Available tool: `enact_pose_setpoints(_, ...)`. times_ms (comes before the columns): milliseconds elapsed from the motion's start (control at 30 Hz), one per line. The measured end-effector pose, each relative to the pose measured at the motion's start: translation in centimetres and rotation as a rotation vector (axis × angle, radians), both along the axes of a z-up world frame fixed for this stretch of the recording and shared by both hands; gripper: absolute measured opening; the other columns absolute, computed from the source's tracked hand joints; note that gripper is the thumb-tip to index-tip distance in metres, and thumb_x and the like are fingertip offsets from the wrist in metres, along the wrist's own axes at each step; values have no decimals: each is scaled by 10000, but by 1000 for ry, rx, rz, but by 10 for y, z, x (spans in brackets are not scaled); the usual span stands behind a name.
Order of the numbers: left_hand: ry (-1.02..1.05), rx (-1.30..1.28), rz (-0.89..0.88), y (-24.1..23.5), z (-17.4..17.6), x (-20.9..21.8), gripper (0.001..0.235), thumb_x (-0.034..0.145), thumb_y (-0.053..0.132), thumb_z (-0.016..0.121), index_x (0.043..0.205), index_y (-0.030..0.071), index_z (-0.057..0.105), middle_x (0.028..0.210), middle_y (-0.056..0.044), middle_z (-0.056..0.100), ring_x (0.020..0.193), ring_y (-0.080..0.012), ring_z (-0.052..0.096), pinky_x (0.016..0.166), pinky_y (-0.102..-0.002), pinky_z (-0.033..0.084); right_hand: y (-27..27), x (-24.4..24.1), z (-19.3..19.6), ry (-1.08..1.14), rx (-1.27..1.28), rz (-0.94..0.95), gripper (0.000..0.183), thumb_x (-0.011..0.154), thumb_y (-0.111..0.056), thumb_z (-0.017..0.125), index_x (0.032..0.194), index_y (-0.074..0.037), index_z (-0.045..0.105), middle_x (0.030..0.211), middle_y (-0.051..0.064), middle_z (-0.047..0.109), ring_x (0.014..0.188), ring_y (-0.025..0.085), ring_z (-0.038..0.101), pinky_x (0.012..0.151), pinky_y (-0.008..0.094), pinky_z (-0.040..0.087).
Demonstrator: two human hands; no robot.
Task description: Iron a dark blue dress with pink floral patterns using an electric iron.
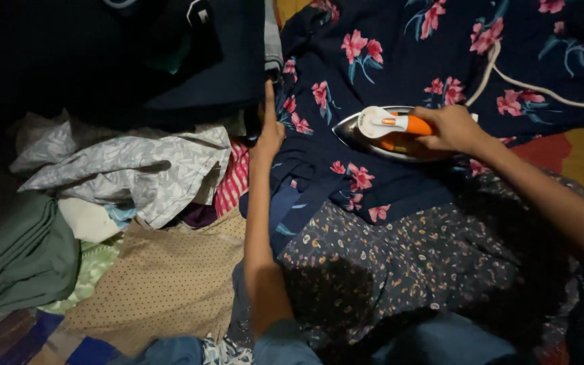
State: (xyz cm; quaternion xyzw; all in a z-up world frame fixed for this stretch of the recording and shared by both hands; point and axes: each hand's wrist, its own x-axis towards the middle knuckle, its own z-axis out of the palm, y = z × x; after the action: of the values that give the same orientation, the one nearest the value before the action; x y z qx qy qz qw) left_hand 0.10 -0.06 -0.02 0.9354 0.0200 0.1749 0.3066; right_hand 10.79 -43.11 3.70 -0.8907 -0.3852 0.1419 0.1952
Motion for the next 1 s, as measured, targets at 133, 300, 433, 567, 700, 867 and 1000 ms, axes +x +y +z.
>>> enact_pose_setpoints(133, 14, 58, 37, 1, 6, -1, 1016, 788, -88, 570, 1669, 218, 166, 1563, -283, 441, 1372, -454, 516, 1144, -462, 435, -28, 23, -10, -1, -81, 63, 531, 704, -323, 748, 1203, -173, 649, 738, 181, 701, 657, 373, 702, 644, 483, 552)
enact_pose_setpoints(300, 11, 125, 57, 3, 0, 0, 1002, 808, -55, 580, 1676, 230, 169, 1518, -261, 476, 1374, -465, 520, 1169, -487, 417, -74, 49, -26, -96, -161, 127, 463, 690, -357, 754, 1100, -162, 664, 765, 157, 709, 670, 356, 703, 657, 474, 560)
enact_pose_setpoints(433, 113, 29, 51, -2, 3, -2, 966, 843, -61, 553, 1676, 237, 163, 1555, -266, 457, 1345, -436, 556, 1132, -461, 450, -76, 43, -24, -129, -202, 63, 459, 707, -395, 768, 1091, -159, 685, 757, 146, 705, 654, 342, 702, 638, 453, 559)
enact_pose_setpoints(567, -2, 18, 21, 0, 4, 4, 1012, 814, -97, 553, 1677, 236, 143, 1547, -312, 446, 1362, -478, 514, 1129, -472, 434, -70, 38, -22, -200, -141, 57, 486, 692, -433, 769, 1078, -147, 697, 758, 128, 697, 663, 334, 693, 646, 443, 550)
enact_pose_setpoints(700, -16, 32, 16, 1, -4, 3, 1037, 793, -96, 559, 1674, 233, 123, 1510, -318, 478, 1304, -478, 533, 1103, -472, 446, -52, 36, -22, -247, -88, 103, 517, 679, -467, 760, 1081, -146, 707, 739, 136, 691, 645, 343, 679, 626, 451, 537)
enact_pose_setpoints(867, 9, 62, 48, 1, -9, 1, 1031, 798, -87, 570, 1674, 242, 137, 1453, -287, 529, 1247, -452, 586, 1062, -457, 484, -8, 32, -22, -274, -119, 75, 509, 703, -487, 753, 1091, -160, 716, 706, 145, 684, 614, 349, 672, 592, 464, 530)
enact_pose_setpoints(1000, 24, 79, 62, -1, -6, 1, 1026, 795, -85, 573, 1674, 223, 145, 1414, -289, 546, 1218, -452, 594, 1042, -462, 487, 37, 29, -15, -306, -113, -28, 438, 759, -453, 749, 1074, -152, 706, 692, 163, 677, 622, 371, 676, 592, 490, 532)
